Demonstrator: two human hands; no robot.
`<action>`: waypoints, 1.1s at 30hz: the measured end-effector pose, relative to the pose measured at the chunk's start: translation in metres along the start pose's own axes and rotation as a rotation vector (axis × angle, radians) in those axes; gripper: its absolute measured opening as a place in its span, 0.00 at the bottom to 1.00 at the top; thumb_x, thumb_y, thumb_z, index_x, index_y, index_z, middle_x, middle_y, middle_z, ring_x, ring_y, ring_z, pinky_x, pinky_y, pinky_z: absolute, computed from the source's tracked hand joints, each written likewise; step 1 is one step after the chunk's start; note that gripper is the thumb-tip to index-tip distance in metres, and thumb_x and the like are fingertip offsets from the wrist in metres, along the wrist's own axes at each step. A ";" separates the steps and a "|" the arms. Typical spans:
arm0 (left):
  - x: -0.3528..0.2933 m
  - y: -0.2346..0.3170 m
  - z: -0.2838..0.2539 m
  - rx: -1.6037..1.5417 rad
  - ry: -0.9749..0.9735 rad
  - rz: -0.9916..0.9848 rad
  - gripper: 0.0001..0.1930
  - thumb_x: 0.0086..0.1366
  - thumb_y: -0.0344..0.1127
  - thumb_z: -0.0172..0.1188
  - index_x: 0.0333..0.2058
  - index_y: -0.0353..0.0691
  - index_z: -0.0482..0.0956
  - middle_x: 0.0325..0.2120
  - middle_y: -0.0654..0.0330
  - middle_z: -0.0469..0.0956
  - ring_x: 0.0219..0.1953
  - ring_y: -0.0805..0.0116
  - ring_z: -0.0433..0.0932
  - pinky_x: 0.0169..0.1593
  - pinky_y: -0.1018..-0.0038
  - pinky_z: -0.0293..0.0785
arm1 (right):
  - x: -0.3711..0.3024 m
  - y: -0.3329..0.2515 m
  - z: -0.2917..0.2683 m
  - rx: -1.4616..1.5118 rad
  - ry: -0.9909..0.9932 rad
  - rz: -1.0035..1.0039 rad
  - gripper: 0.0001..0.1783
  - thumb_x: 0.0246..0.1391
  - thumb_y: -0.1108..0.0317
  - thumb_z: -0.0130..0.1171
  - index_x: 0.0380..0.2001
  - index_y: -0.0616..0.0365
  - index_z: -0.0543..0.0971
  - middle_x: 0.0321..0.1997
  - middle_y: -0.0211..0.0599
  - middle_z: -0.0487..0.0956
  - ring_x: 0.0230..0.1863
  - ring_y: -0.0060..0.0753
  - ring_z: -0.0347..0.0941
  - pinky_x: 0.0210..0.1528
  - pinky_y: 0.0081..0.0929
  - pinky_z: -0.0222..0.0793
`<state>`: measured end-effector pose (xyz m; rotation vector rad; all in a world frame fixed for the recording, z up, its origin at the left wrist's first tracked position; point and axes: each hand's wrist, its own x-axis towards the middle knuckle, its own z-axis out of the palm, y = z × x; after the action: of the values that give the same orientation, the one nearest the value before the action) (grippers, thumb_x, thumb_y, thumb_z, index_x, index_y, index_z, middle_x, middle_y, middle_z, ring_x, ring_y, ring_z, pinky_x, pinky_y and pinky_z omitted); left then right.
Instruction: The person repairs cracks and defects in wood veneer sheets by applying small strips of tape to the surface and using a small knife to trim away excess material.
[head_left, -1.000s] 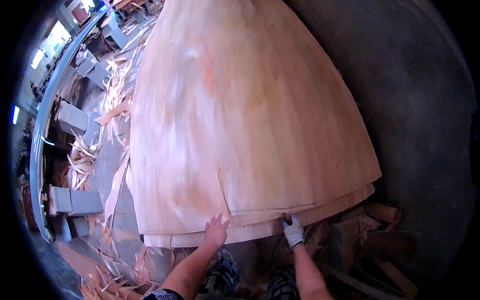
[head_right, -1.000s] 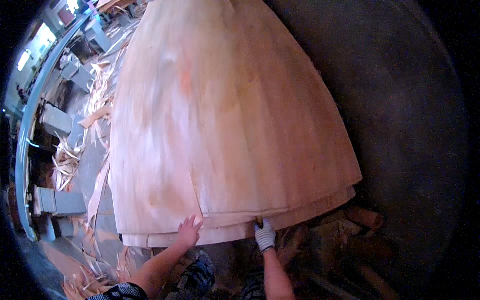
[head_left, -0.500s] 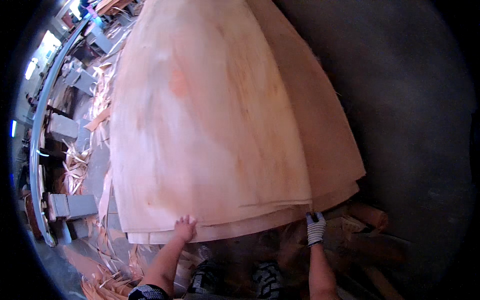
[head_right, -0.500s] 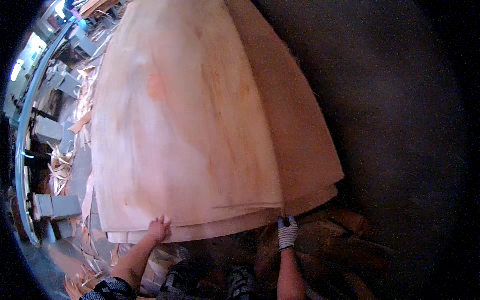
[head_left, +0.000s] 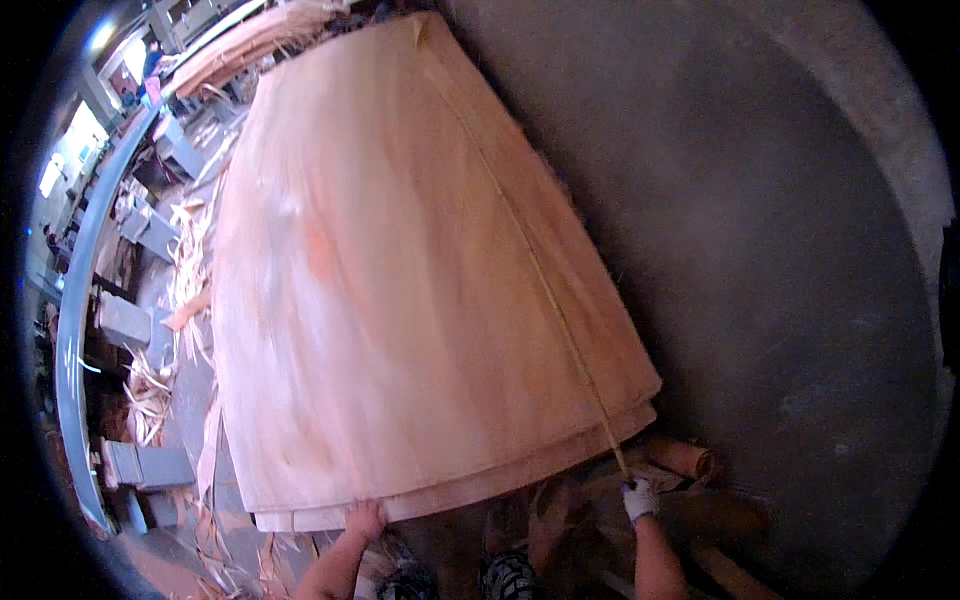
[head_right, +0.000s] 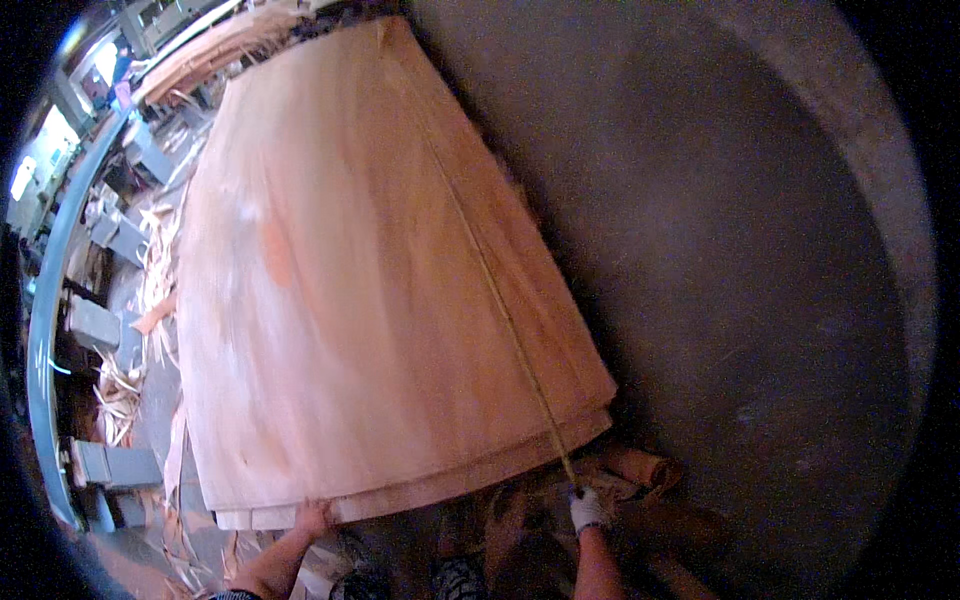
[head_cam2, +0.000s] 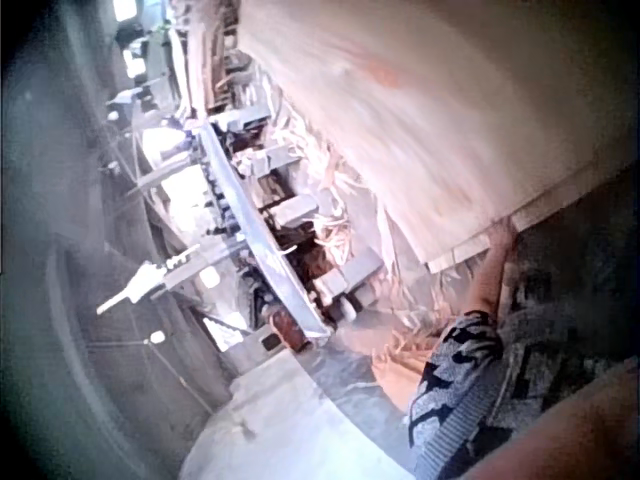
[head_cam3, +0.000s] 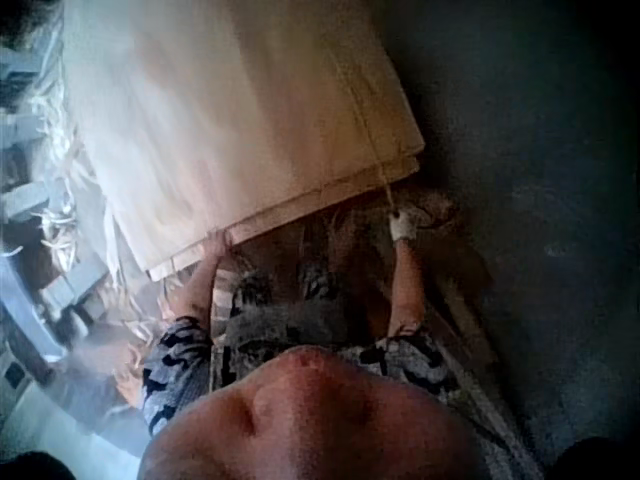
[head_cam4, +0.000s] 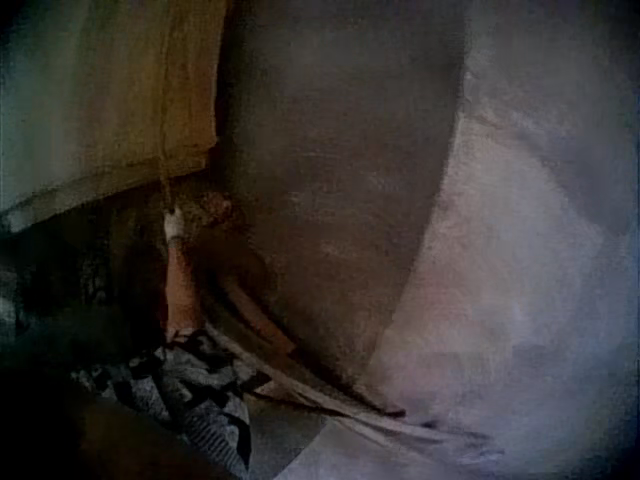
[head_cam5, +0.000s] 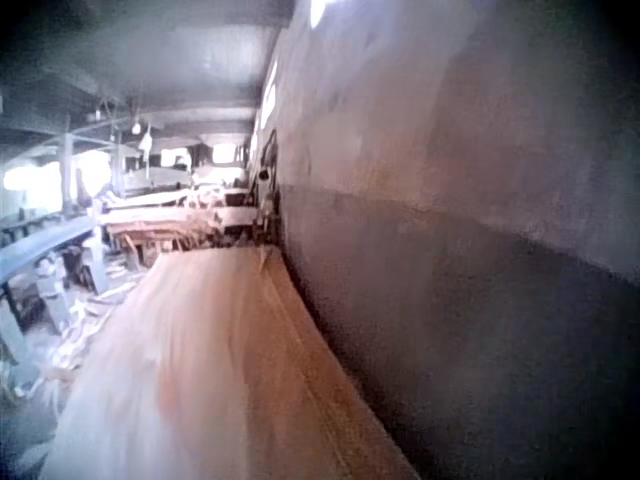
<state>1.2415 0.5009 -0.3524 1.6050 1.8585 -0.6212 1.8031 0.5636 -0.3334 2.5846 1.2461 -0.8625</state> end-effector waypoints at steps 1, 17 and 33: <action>-0.016 -0.002 -0.002 0.042 -0.065 0.062 0.21 0.56 0.47 0.47 0.48 0.50 0.70 0.49 0.52 0.68 0.54 0.47 0.63 0.54 0.52 0.60 | -0.013 -0.006 -0.028 -0.108 0.155 0.025 0.16 0.47 0.58 0.56 0.35 0.58 0.76 0.33 0.47 0.77 0.36 0.50 0.72 0.38 0.42 0.68; -0.223 0.006 -0.070 -1.097 -0.071 -0.058 0.14 0.61 0.43 0.47 0.34 0.45 0.80 0.29 0.57 0.78 0.33 0.55 0.76 0.39 0.61 0.70 | -0.222 -0.082 -0.160 0.252 0.255 -0.500 0.15 0.51 0.58 0.53 0.38 0.55 0.76 0.22 0.36 0.74 0.19 0.38 0.66 0.25 0.30 0.65; -0.373 -0.245 0.037 -1.035 0.420 -0.384 0.17 0.58 0.47 0.48 0.39 0.44 0.76 0.37 0.54 0.76 0.41 0.54 0.73 0.45 0.63 0.69 | -0.446 -0.388 -0.065 0.998 -0.487 -0.429 0.08 0.46 0.63 0.60 0.24 0.51 0.72 0.09 0.25 0.62 0.06 0.21 0.56 0.07 0.21 0.51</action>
<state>1.0387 0.1728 -0.1251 0.7091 2.2251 0.5470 1.3195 0.5383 0.0114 2.3623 1.4478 -2.5509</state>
